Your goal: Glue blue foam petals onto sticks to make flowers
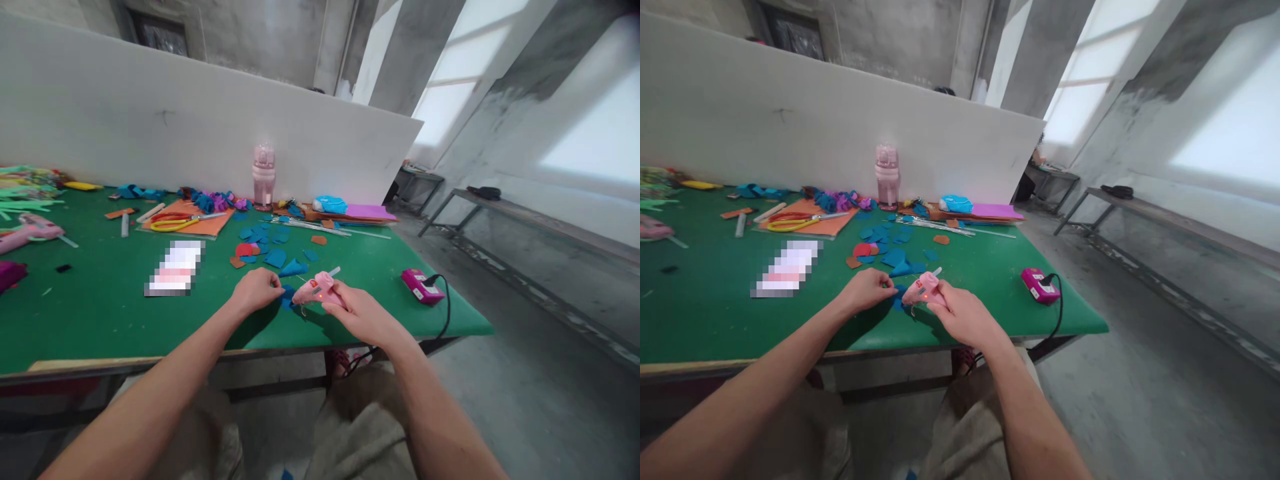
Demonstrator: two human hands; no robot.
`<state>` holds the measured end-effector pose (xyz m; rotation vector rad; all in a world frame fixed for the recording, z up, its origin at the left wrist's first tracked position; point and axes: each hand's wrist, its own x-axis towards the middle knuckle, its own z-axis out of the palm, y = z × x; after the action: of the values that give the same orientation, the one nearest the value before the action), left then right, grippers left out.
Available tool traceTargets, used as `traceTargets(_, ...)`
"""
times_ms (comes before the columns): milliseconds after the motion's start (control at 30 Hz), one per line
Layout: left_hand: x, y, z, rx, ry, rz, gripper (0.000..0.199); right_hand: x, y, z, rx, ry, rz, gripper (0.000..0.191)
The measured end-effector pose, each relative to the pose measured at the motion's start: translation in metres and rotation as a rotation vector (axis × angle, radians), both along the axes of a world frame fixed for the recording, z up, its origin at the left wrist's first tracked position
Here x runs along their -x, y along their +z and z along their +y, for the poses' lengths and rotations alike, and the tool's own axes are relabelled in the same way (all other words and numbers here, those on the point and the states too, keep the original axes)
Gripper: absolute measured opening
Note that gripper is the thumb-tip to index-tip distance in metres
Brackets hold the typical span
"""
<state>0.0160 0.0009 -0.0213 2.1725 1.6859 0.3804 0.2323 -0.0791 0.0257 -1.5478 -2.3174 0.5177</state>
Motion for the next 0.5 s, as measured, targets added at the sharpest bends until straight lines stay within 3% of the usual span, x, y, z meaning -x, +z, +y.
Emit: traceTargets(500, -0.0002, 0.0002, 0.0003, 0.004, -0.006, -0.01, 0.023, 0.0017, 0.0008, -0.002, 0.005, 0.0, -0.021, 0.024)
